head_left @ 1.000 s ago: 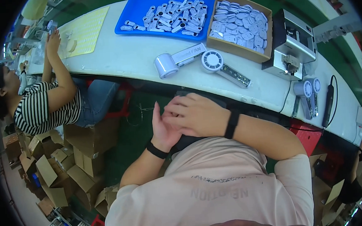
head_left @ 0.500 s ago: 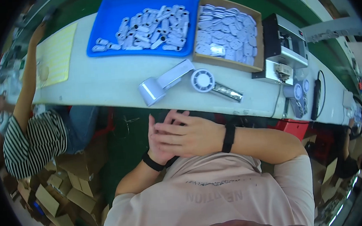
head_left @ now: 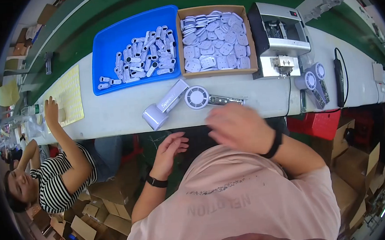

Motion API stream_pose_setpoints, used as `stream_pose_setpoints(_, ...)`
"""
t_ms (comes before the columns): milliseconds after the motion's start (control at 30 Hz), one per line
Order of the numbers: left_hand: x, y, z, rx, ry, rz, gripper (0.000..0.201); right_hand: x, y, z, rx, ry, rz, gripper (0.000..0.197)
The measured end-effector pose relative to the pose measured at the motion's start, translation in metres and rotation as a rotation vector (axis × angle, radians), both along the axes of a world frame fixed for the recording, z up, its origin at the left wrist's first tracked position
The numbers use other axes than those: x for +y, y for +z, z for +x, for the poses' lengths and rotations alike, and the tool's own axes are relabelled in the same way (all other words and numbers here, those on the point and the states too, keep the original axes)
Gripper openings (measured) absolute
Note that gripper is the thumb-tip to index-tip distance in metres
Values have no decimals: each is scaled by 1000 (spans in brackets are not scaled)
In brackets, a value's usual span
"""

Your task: Assemble mechanical components using an electric screwdriver on an assembly line.

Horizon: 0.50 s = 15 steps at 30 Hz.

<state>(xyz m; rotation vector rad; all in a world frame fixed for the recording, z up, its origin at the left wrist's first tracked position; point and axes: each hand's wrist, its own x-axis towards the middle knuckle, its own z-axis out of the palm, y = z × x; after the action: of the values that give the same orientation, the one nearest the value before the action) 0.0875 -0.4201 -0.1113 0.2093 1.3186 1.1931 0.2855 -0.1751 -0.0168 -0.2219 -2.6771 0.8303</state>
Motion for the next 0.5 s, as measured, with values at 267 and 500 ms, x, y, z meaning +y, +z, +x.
stream_pose_setpoints(267,47,60,15,539,-219,230,26,43,-60,48,-35,-284,-25,40)
stream_pose_setpoints(500,113,97,39,1086,-197,368,30,52,-73,81,105,-303,-117,34)
